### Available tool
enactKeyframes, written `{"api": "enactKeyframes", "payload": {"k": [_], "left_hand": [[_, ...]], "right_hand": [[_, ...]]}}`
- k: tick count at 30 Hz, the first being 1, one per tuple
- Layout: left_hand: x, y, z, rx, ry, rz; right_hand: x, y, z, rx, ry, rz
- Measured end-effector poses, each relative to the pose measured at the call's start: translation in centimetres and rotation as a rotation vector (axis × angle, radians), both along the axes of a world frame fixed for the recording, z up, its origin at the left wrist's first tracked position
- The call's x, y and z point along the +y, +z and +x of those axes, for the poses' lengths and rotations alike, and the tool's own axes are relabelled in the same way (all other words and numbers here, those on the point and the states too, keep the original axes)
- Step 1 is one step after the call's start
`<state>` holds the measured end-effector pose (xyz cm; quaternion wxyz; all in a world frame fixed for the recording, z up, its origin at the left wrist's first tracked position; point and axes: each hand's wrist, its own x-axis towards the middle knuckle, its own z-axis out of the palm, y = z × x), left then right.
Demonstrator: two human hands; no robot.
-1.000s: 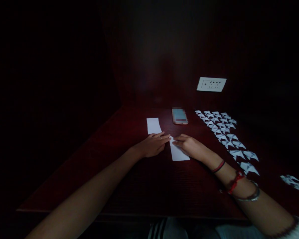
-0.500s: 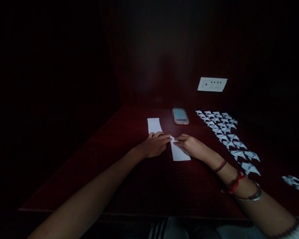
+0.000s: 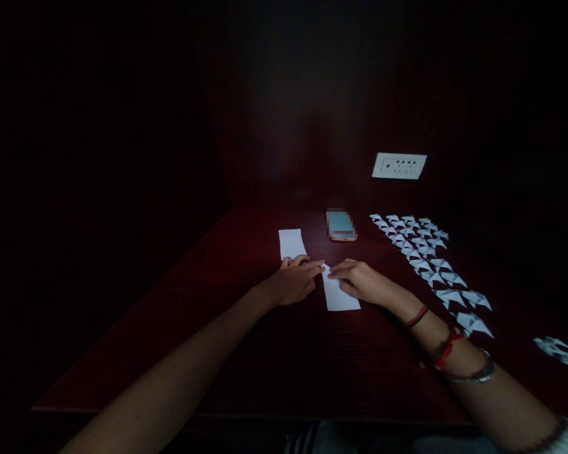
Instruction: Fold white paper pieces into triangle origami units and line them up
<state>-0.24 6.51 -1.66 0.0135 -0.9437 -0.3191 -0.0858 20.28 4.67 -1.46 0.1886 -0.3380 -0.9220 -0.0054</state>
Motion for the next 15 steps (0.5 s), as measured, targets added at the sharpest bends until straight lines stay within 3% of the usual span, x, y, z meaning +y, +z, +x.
{"api": "enactKeyframes", "payload": {"k": [9,15], "left_hand": [[0.58,-0.15,0.01,-0.022,0.017,-0.071],[0.8,-0.18,-0.04,-0.009,0.02,-0.074]], "right_hand": [[-0.21,0.97,-0.31,0.08,-0.042,-0.101],[0.39,0.31,-0.49,0.128,-0.142,-0.097]]}}
